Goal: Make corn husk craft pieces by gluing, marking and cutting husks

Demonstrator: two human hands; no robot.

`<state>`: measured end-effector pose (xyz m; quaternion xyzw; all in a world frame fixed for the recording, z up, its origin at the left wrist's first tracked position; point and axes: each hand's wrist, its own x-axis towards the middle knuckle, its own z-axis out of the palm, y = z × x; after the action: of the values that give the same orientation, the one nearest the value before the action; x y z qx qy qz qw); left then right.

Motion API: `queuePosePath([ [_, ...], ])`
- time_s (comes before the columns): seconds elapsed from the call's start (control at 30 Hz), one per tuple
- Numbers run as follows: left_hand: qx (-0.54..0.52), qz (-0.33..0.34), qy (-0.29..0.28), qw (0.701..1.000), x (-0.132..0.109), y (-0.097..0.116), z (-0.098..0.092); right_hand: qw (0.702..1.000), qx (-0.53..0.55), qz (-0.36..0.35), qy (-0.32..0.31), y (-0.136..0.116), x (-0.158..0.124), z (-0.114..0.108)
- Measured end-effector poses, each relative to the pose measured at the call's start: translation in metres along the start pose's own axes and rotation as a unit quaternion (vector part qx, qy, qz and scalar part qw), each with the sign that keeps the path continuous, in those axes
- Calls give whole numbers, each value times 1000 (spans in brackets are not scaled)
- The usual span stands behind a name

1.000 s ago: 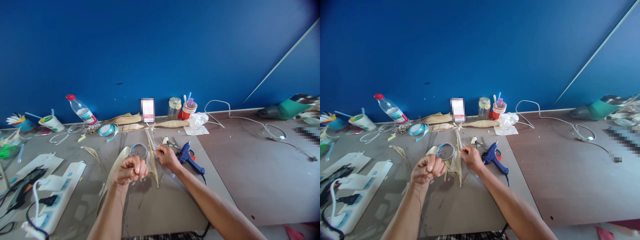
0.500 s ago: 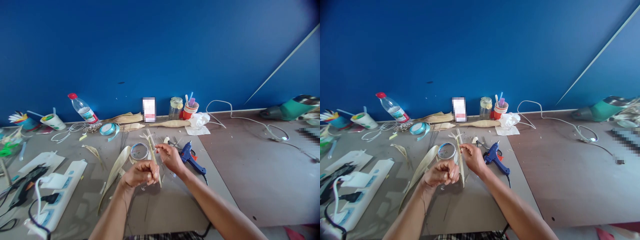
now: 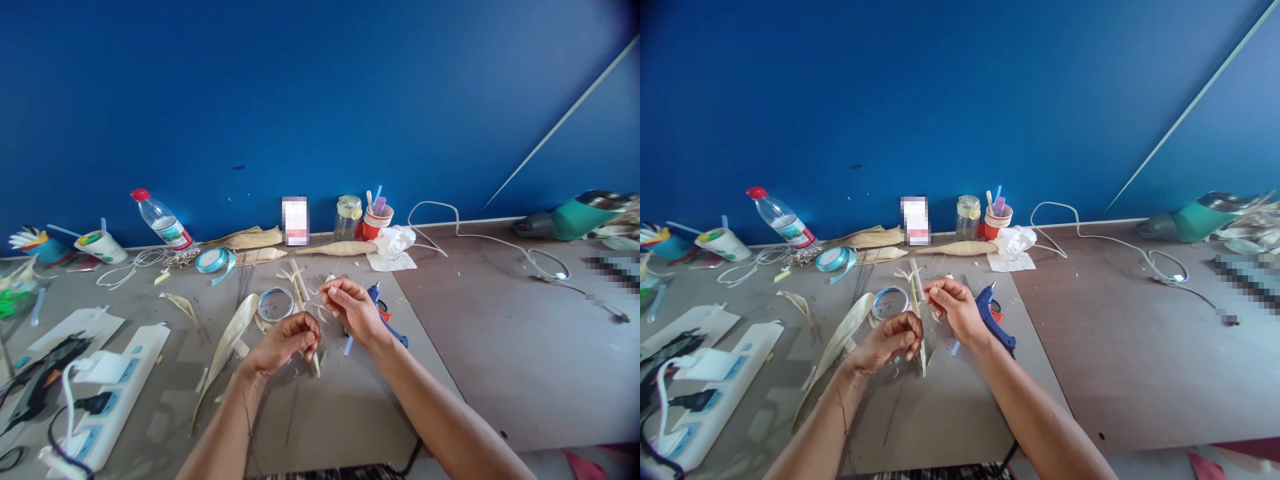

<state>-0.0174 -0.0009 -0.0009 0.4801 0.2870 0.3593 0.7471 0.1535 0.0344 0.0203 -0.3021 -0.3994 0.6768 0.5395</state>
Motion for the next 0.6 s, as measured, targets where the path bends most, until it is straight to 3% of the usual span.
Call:
queuePosePath([
  [0.13, 10, -13, -49, 999, -2, 1, -1, 999, -4, 45, -22, 3, 0, 3],
  [0.37, 3, -10, 27, 1000, 2, -2, -2, 995, -28, 92, -19, 6, -1, 9],
  [0.5, 15, -45, 6, 999, 3, -5, -1, 997, 17, 70, 18, 4, 3, 4],
  [0.6, 25, -35, -3, 999, 3, -3, 1, 995, 42, 78, 39, 4, 6, 1],
])
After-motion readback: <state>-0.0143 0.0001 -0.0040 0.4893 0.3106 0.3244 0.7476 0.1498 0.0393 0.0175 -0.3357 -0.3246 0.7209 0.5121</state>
